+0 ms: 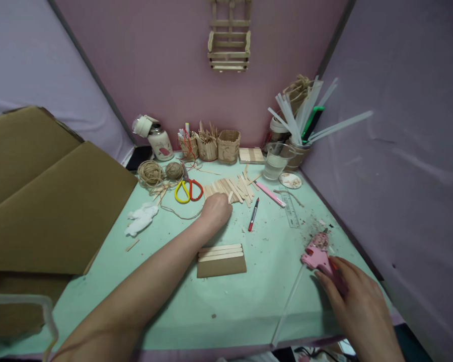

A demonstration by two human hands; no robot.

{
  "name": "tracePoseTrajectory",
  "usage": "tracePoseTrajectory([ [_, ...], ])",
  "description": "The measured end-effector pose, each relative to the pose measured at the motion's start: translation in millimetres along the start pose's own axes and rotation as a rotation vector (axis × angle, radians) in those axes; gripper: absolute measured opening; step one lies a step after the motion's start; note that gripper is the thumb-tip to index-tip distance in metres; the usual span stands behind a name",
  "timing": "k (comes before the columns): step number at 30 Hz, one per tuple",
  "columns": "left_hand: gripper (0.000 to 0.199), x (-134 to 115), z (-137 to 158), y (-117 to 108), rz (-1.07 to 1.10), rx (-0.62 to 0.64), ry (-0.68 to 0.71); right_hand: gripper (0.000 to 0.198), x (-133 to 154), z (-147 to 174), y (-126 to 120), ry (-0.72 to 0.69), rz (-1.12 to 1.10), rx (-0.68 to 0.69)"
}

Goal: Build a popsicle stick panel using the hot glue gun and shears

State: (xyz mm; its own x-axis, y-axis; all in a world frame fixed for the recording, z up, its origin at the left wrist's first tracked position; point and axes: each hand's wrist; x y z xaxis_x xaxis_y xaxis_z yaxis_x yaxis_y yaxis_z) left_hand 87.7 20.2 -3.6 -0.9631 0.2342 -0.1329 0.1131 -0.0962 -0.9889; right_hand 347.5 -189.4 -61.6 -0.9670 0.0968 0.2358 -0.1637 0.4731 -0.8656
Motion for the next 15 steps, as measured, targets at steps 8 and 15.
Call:
tracePoseTrajectory([
  [8, 0.027, 15.9, -7.6, 4.4, -0.034, -0.024, 0.425, 0.063, -1.3, -1.2, 2.5, -0.007, -0.041, -0.016],
  [15, 0.022, 37.5, 5.5, 9.0, -0.014, -0.077, 0.458, 0.062, 0.5, 0.8, 2.0, -0.017, -0.044, -0.034],
])
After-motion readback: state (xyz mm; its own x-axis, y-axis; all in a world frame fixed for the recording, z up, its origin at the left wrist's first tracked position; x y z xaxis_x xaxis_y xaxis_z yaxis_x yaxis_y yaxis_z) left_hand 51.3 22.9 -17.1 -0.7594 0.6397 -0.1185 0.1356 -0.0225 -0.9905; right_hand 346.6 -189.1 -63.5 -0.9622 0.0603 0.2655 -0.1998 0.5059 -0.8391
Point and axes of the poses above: each hand's wrist, its own z-axis away from the middle knuckle, its own y-axis out of the palm, x = y × z, and after that the axes turned 2 degrees about -y, right-handed
